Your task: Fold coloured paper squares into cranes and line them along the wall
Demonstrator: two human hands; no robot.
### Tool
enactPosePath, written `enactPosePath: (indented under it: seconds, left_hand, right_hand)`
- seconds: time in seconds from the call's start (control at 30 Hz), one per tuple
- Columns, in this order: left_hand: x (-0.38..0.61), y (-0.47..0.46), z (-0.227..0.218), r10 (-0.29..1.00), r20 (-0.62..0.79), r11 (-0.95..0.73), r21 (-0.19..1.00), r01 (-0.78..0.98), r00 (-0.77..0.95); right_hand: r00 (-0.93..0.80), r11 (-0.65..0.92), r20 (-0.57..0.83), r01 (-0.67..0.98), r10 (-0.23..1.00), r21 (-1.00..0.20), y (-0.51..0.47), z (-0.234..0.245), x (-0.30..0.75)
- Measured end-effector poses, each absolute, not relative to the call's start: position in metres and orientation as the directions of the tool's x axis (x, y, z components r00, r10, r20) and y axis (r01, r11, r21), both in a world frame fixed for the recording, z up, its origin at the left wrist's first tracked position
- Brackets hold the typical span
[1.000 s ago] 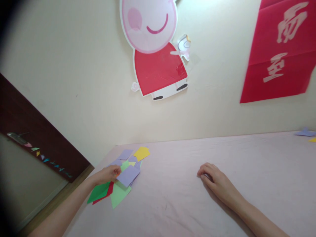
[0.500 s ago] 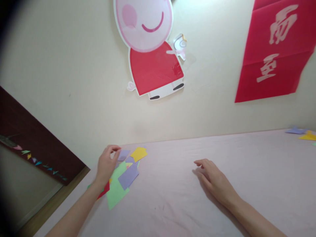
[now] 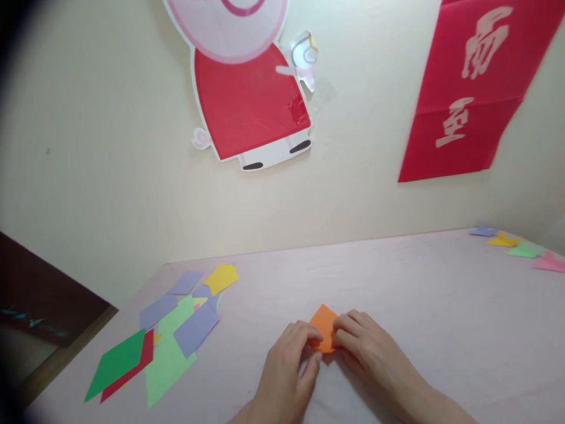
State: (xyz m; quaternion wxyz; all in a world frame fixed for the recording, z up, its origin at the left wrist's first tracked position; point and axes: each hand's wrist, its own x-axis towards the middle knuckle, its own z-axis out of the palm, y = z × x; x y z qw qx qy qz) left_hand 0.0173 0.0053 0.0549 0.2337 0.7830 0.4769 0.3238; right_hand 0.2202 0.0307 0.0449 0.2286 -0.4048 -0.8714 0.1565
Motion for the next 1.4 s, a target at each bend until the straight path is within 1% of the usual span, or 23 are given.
enactPosePath:
  seconds: [0.07, 0.13, 0.2, 0.27, 0.33, 0.4, 0.5, 0.57, 0.67, 0.73, 0.8, 0.83, 0.93, 1.0, 1.07, 1.2, 1.37, 1.4]
  left_hand:
    - [0.009, 0.002, 0.052, 0.866, 0.252, -0.491, 0.593, 0.638, 0.432]
    - [0.003, -0.003, 0.042, 0.831, 0.183, -0.541, 0.485, 0.687, 0.525]
    - [0.0, -0.01, 0.028, 0.818, 0.149, -0.568, 0.358, 0.741, 0.556]
    - [0.001, -0.019, 0.013, 0.821, 0.229, -0.566, 0.201, 0.799, 0.524]
    - [0.003, -0.026, 0.001, 0.78, 0.368, -0.569, 0.079, 0.819, 0.506]
    - [0.004, -0.03, -0.006, 0.711, 0.484, -0.584, 0.002, 0.812, 0.511]
    - [0.005, -0.029, -0.013, 0.64, 0.574, -0.58, -0.076, 0.811, 0.511]
    - [0.008, -0.026, -0.018, 0.603, 0.641, -0.552, -0.094, 0.829, 0.474]
    - [0.017, -0.024, -0.029, 0.525, 0.778, -0.519, -0.028, 0.854, 0.344]
    - [0.021, -0.023, -0.036, 0.51, 0.805, -0.523, 0.01, 0.853, 0.303]
    - [0.023, -0.024, -0.041, 0.54, 0.766, -0.535, -0.009, 0.845, 0.349]
    - [0.022, -0.025, -0.041, 0.565, 0.725, -0.543, -0.032, 0.839, 0.394]
    - [0.019, -0.026, -0.037, 0.648, 0.558, -0.58, -0.079, 0.811, 0.518]
    - [0.018, -0.026, -0.032, 0.705, 0.442, -0.592, -0.062, 0.803, 0.554]
    - [0.02, -0.026, -0.028, 0.748, 0.379, -0.58, -0.027, 0.814, 0.545]
    - [0.026, -0.027, -0.029, 0.774, 0.386, -0.55, 0.019, 0.835, 0.501]
    - [0.026, -0.027, -0.03, 0.779, 0.355, -0.559, 0.019, 0.829, 0.517]
    - [0.026, -0.026, -0.027, 0.776, 0.371, -0.555, 0.016, 0.832, 0.51]
  right_hand:
    - [-0.561, 0.558, 0.189, 0.611, 0.806, -0.562, 0.029, 0.048, 0.226]
    - [-0.545, 0.477, 0.123, 0.575, 0.829, -0.665, 0.028, 0.053, 0.23]
    - [-0.513, 0.39, 0.064, 0.559, 0.856, -0.731, 0.029, 0.058, 0.231]
    - [-0.465, 0.311, 0.008, 0.579, 0.885, -0.754, 0.034, 0.062, 0.228]
    - [-0.418, 0.256, -0.032, 0.614, 0.908, -0.747, 0.04, 0.064, 0.222]
    - [-0.39, 0.238, -0.032, 0.622, 0.92, -0.746, 0.048, 0.063, 0.214]
    - [-0.348, 0.21, -0.028, 0.624, 0.937, -0.752, 0.056, 0.059, 0.205]
    - [-0.339, 0.209, -0.023, 0.631, 0.94, -0.747, 0.059, 0.056, 0.202]
    - [-0.348, 0.215, -0.024, 0.63, 0.937, -0.746, 0.06, 0.055, 0.2]
    - [-0.357, 0.226, -0.022, 0.636, 0.934, -0.738, 0.059, 0.055, 0.199]
    - [-0.361, 0.253, -0.002, 0.659, 0.933, -0.708, 0.058, 0.056, 0.197]
    - [-0.359, 0.268, 0.012, 0.674, 0.933, -0.689, 0.057, 0.056, 0.197]
    - [-0.353, 0.306, 0.057, 0.706, 0.934, -0.638, 0.055, 0.055, 0.195]
    - [-0.359, 0.329, 0.081, 0.712, 0.93, -0.62, 0.055, 0.054, 0.194]
    - [-0.364, 0.346, 0.101, 0.71, 0.926, -0.614, 0.054, 0.053, 0.194]
    - [-0.363, 0.351, 0.113, 0.704, 0.925, -0.618, 0.055, 0.052, 0.194]
    - [-0.36, 0.358, 0.128, 0.701, 0.924, -0.617, 0.055, 0.051, 0.193]
    - [-0.361, 0.358, 0.126, 0.701, 0.924, -0.616, 0.055, 0.052, 0.193]
